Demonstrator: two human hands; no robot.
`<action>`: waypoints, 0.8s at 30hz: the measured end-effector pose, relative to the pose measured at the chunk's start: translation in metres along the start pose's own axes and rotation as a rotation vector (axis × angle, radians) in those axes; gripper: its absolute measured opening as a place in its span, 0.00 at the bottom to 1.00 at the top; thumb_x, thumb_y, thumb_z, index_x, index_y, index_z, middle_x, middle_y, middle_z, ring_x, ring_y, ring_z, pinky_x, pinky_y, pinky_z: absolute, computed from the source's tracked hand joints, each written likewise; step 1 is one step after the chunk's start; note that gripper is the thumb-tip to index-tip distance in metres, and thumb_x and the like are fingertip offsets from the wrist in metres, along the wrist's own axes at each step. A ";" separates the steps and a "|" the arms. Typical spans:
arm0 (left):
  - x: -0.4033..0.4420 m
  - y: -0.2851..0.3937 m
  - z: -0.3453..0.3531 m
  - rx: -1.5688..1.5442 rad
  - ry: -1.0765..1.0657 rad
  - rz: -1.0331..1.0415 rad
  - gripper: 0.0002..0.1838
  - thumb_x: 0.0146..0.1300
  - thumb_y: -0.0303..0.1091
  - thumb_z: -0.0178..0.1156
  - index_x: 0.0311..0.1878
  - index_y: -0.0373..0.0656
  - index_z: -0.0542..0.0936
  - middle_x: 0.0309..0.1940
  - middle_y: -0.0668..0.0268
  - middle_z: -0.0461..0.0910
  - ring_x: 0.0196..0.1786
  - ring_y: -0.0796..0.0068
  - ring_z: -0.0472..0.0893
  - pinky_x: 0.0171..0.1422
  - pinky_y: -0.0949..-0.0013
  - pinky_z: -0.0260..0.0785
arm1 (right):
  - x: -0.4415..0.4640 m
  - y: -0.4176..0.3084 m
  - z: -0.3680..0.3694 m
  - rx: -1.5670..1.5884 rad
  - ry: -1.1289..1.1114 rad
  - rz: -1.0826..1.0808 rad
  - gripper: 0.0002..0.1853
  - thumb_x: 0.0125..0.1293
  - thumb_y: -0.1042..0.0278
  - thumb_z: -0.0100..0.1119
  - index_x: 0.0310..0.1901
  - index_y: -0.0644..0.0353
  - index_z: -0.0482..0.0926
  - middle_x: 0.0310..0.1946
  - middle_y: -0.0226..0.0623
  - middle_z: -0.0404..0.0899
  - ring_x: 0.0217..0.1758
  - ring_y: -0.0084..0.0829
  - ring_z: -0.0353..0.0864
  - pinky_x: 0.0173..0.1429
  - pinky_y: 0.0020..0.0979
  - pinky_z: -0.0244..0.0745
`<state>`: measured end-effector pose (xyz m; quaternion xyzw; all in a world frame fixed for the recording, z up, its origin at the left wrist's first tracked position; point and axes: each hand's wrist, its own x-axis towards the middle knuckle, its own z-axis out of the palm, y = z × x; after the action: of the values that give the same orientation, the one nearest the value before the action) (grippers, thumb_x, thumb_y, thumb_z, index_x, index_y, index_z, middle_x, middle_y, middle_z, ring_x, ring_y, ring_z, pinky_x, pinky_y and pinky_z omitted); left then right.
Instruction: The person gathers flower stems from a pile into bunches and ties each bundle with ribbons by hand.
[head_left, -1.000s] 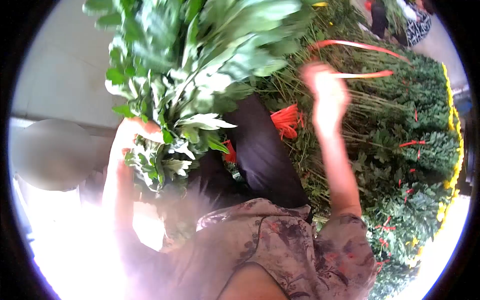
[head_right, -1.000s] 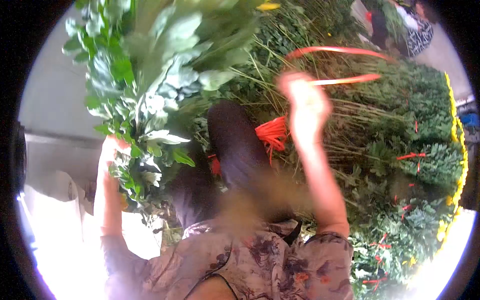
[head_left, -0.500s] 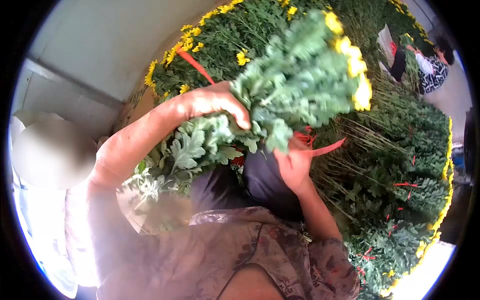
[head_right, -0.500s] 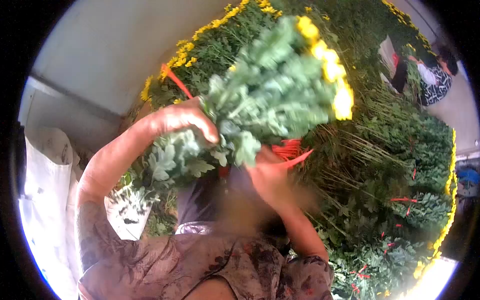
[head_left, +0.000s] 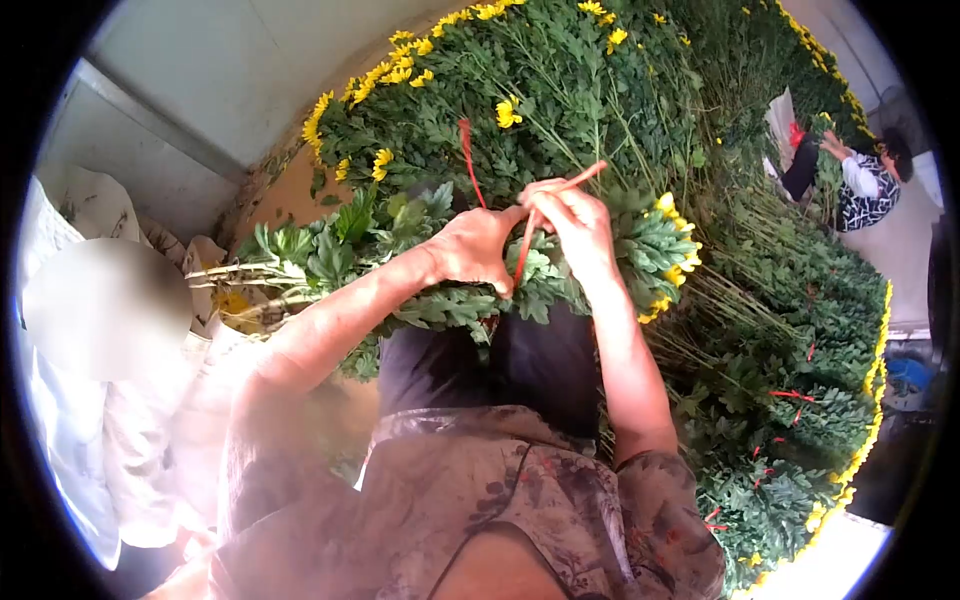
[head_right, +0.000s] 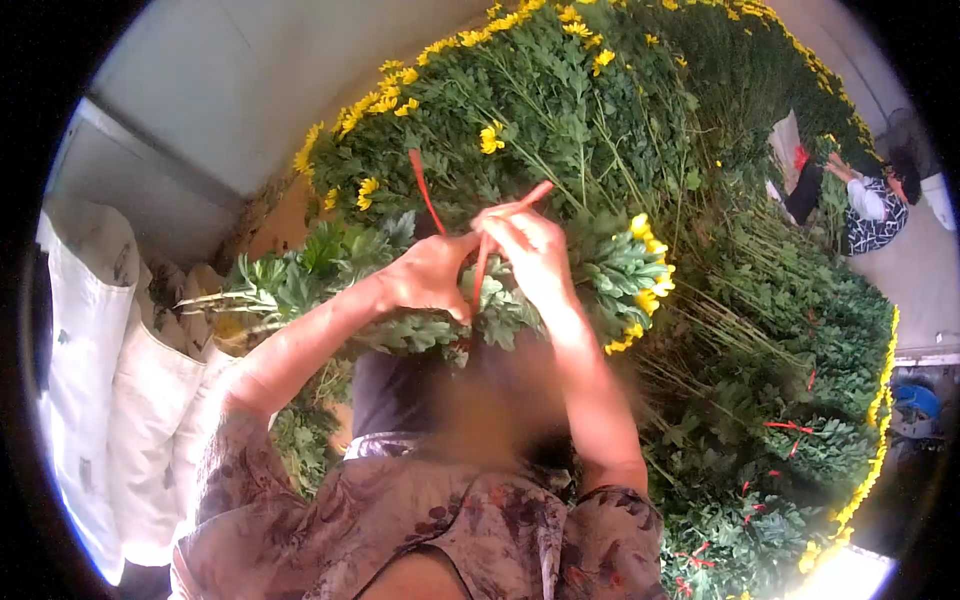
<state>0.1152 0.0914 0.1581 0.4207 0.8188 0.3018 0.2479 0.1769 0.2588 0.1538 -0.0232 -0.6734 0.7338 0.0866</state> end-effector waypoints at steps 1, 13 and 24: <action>-0.001 -0.004 -0.006 -0.152 -0.012 0.083 0.45 0.35 0.40 0.73 0.62 0.38 0.69 0.42 0.46 0.81 0.45 0.53 0.82 0.53 0.59 0.72 | 0.000 0.000 -0.007 -0.058 -0.022 0.011 0.07 0.68 0.72 0.56 0.37 0.64 0.82 0.34 0.31 0.82 0.35 0.16 0.78 0.37 0.19 0.71; -0.004 -0.010 0.017 0.080 0.193 0.266 0.10 0.67 0.35 0.55 0.40 0.38 0.79 0.30 0.51 0.78 0.37 0.49 0.80 0.42 0.55 0.72 | 0.032 -0.010 0.026 -0.662 -0.350 -0.163 0.13 0.63 0.62 0.62 0.46 0.57 0.84 0.37 0.34 0.82 0.37 0.29 0.81 0.46 0.29 0.75; -0.030 0.014 0.008 0.368 0.642 0.607 0.12 0.55 0.36 0.66 0.41 0.44 0.80 0.45 0.57 0.80 0.52 0.56 0.80 0.59 0.55 0.72 | -0.025 0.003 0.017 0.298 0.277 0.094 0.10 0.70 0.64 0.56 0.40 0.59 0.83 0.28 0.21 0.78 0.28 0.12 0.68 0.31 0.16 0.62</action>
<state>0.1436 0.0749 0.1668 0.5635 0.7339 0.3252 -0.1954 0.1984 0.2377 0.1503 -0.1422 -0.5373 0.8183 0.1468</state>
